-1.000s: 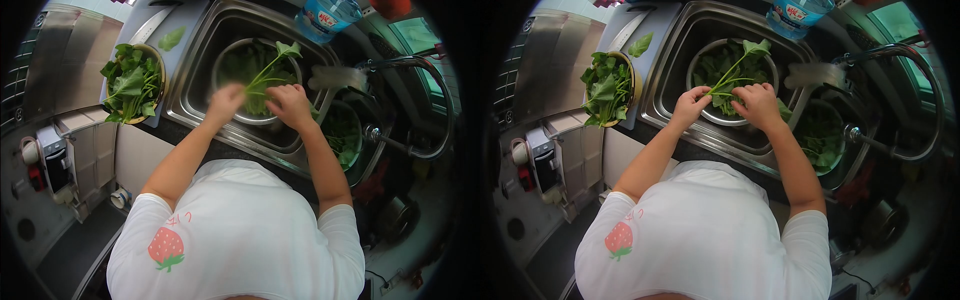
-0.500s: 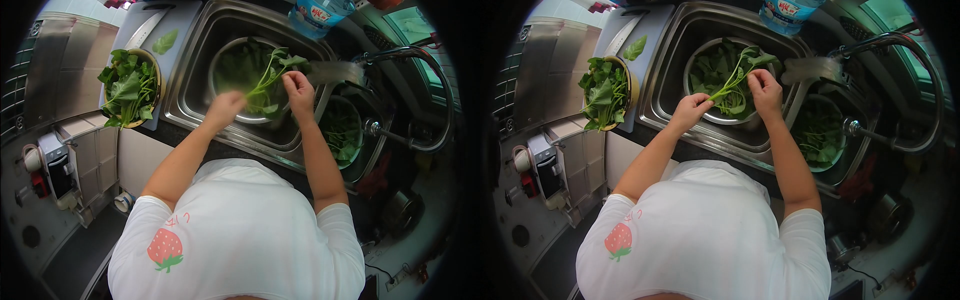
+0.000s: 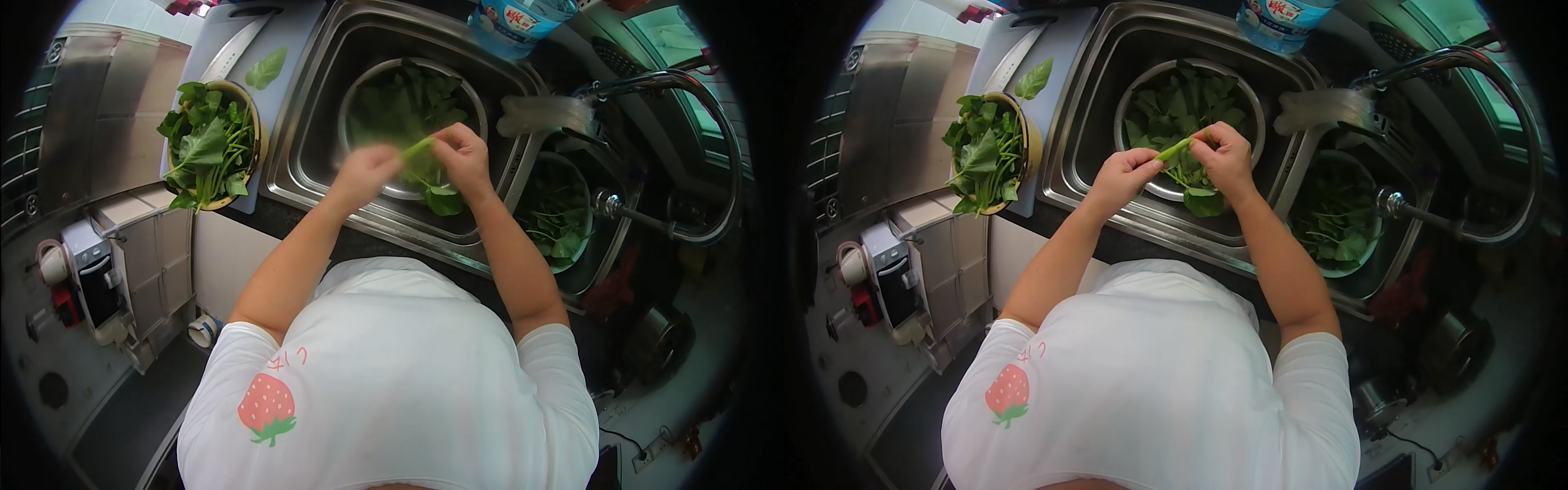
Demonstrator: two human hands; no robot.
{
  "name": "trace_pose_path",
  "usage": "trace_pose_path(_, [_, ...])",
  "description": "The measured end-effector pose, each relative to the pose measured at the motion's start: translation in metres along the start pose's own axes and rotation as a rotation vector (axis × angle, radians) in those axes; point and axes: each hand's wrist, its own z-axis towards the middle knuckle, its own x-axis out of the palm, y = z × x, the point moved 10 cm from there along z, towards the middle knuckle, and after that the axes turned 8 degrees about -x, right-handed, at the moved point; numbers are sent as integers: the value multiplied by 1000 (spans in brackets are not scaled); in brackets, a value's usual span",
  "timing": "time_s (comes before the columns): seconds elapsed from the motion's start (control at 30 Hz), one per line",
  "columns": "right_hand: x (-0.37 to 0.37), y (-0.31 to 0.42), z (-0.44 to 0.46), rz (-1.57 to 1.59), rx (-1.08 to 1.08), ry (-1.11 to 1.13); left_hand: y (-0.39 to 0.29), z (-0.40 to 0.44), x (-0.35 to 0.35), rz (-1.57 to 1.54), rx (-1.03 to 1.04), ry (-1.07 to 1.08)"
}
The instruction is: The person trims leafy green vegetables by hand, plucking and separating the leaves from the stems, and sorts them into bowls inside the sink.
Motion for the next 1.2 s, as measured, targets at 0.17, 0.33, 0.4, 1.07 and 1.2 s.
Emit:
trace_pose_path(0.17, [5,-52,-21,484,512,-209,-10,0,2,9,-33,28])
trace_pose_path(0.33, [-81,-91,-17,472,575,-538,21,-21,-17,-401,-406,112])
trace_pose_path(0.4, [-76,-58,9,522,313,-396,29,-27,-14,-486,-451,176])
trace_pose_path(1.07, [6,2,7,-428,121,282,28,-17,4,-604,-484,319])
trace_pose_path(1.2, [-17,-116,8,18,617,-188,34,-10,8,-606,-459,279])
